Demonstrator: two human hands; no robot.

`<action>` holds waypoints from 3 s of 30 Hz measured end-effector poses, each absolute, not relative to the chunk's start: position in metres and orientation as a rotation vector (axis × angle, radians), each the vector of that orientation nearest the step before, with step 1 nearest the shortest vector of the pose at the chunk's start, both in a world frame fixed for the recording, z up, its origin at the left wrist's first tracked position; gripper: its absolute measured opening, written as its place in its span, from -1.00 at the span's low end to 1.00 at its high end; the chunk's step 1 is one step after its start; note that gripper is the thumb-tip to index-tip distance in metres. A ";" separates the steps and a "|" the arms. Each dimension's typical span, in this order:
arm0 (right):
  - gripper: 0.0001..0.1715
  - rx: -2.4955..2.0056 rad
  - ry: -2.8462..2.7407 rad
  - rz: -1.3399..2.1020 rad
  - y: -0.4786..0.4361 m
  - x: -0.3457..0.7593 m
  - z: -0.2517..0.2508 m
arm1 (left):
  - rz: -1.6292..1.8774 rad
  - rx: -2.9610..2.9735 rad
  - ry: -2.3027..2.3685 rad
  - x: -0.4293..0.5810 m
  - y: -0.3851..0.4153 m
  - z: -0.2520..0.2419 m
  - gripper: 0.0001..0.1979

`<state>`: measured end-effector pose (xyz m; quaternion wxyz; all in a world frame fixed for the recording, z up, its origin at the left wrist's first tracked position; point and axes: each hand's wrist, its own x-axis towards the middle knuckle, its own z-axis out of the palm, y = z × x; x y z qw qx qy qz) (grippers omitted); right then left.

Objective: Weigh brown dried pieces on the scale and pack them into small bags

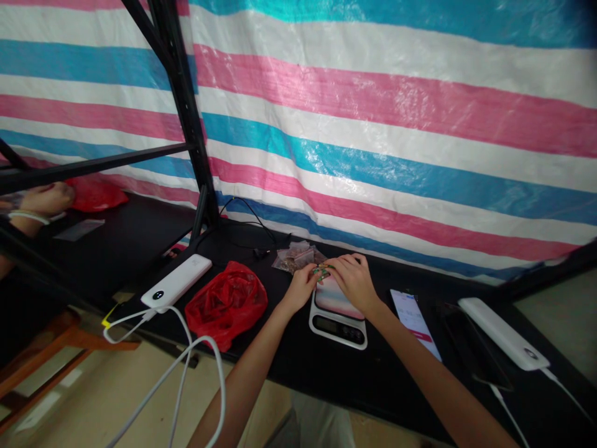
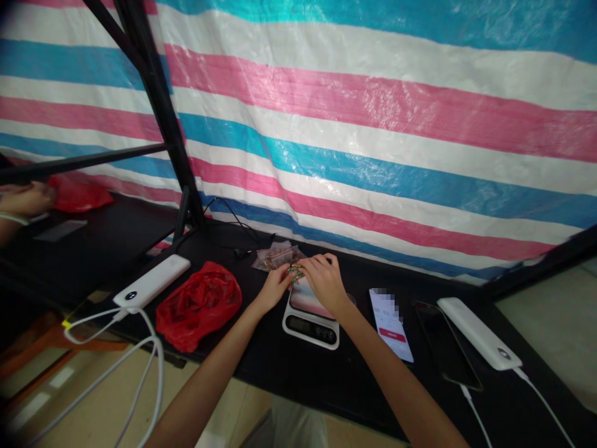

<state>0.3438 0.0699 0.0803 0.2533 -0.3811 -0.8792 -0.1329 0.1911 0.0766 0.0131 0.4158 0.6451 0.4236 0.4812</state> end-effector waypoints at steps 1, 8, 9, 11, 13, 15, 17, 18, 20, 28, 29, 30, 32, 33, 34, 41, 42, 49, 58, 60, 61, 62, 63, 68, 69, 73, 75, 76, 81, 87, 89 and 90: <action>-0.78 -0.998 -2.384 -0.325 0.066 0.339 0.080 | 1.220 1.639 1.062 0.191 0.077 0.013 -0.78; -0.74 -0.891 -2.423 -0.202 0.059 0.322 0.057 | 1.296 1.696 0.988 0.190 0.078 0.009 -0.70; -0.75 -0.918 -2.425 -0.249 0.061 0.326 0.055 | 1.271 1.692 1.011 0.190 0.078 0.009 -0.72; -0.76 -0.962 -2.446 -0.341 0.066 0.334 0.054 | 1.229 1.669 1.038 0.191 0.077 0.011 -0.76; -0.77 -0.973 -2.473 -0.397 0.071 0.342 0.057 | 1.218 1.643 1.019 0.192 0.077 0.012 -0.74; -0.76 -0.977 -2.474 -0.415 0.073 0.348 0.062 | 1.232 1.622 0.986 0.192 0.077 0.011 -0.72; -0.75 -0.984 -2.479 -0.416 0.074 0.352 0.066 | 1.246 1.603 0.970 0.192 0.077 0.010 -0.70; -0.75 -0.986 -2.491 -0.410 0.075 0.353 0.067 | 1.248 1.594 0.966 0.192 0.077 0.010 -0.69; -0.74 -0.993 -2.519 -0.391 0.075 0.354 0.070 | 1.246 1.582 0.955 0.192 0.077 0.008 -0.68; -0.76 -0.967 -2.608 -0.404 0.082 0.348 0.087 | 1.212 1.594 0.945 0.192 0.075 0.013 -0.68; -0.76 -0.942 -2.621 -0.392 0.084 0.348 0.089 | 1.209 1.592 0.947 0.192 0.075 0.013 -0.67; -0.77 -0.916 -2.634 -0.371 0.085 0.347 0.091 | 1.209 1.589 0.947 0.192 0.075 0.013 -0.67; -0.77 -0.871 -2.655 -0.313 0.087 0.347 0.092 | 1.217 1.579 0.946 0.192 0.075 0.012 -0.66; -0.76 -0.849 -2.666 -0.280 0.088 0.347 0.092 | 1.220 1.576 0.948 0.192 0.076 0.011 -0.66; -0.76 -0.831 -2.671 -0.249 0.089 0.347 0.092 | 1.221 1.575 0.951 0.191 0.077 0.010 -0.65; -0.75 -0.823 -2.630 -0.063 0.094 0.350 0.088 | 1.215 1.569 0.933 0.192 0.078 0.009 -0.66; -0.74 -0.827 -2.617 -0.036 0.095 0.350 0.087 | 1.211 1.567 0.931 0.192 0.078 0.010 -0.66; -0.76 -0.932 -2.384 0.009 0.101 0.348 0.074 | 1.228 1.571 0.965 0.193 0.078 0.010 -0.66; -0.75 -0.913 -2.062 0.476 0.100 0.341 0.056 | 1.287 1.409 0.877 0.198 0.083 0.001 -0.56; -0.76 -0.941 -1.885 0.606 0.097 0.336 0.050 | 1.304 1.398 0.889 0.197 0.084 0.001 -0.56; -0.78 -0.961 -1.771 0.638 0.096 0.333 0.047 | 1.310 1.404 0.904 0.197 0.083 0.002 -0.56; -0.78 -0.978 -1.648 0.657 0.095 0.330 0.044 | 1.316 1.414 0.921 0.197 0.083 0.002 -0.57; -0.74 -0.990 -1.527 0.678 0.095 0.328 0.042 | 1.321 1.425 0.940 0.196 0.083 0.002 -0.57; -0.48 -1.060 -1.257 1.038 0.101 0.322 0.036 | 1.352 1.459 1.012 0.196 0.083 0.003 -0.58; -0.53 -1.082 -1.258 1.092 0.102 0.323 0.036 | 1.350 1.470 1.018 0.196 0.083 0.003 -0.59; -0.68 -1.102 -1.274 1.119 0.102 0.323 0.040 | 1.327 1.516 1.034 0.196 0.081 0.007 -0.60; -0.65 -1.062 -1.301 1.175 0.099 0.321 0.043 | 1.330 1.496 1.043 0.195 0.081 0.008 -0.59; -0.60 -1.027 -1.325 1.223 0.098 0.320 0.045 | 1.338 1.471 1.044 0.194 0.082 0.008 -0.58; -0.41 -0.896 -1.316 1.336 0.092 0.319 0.047 | 1.343 1.342 0.968 0.191 0.089 0.004 -0.51; -0.49 -1.059 -1.236 1.297 0.099 0.326 0.040 | 1.227 1.246 0.751 0.197 0.092 -0.002 -0.38; -0.53 -1.058 -1.239 1.297 0.099 0.326 0.041 | 1.232 1.212 0.738 0.198 0.092 -0.002 -0.36; -0.54 -1.052 -1.252 1.304 0.098 0.326 0.043 | 1.244 1.204 0.750 0.197 0.092 -0.002 -0.37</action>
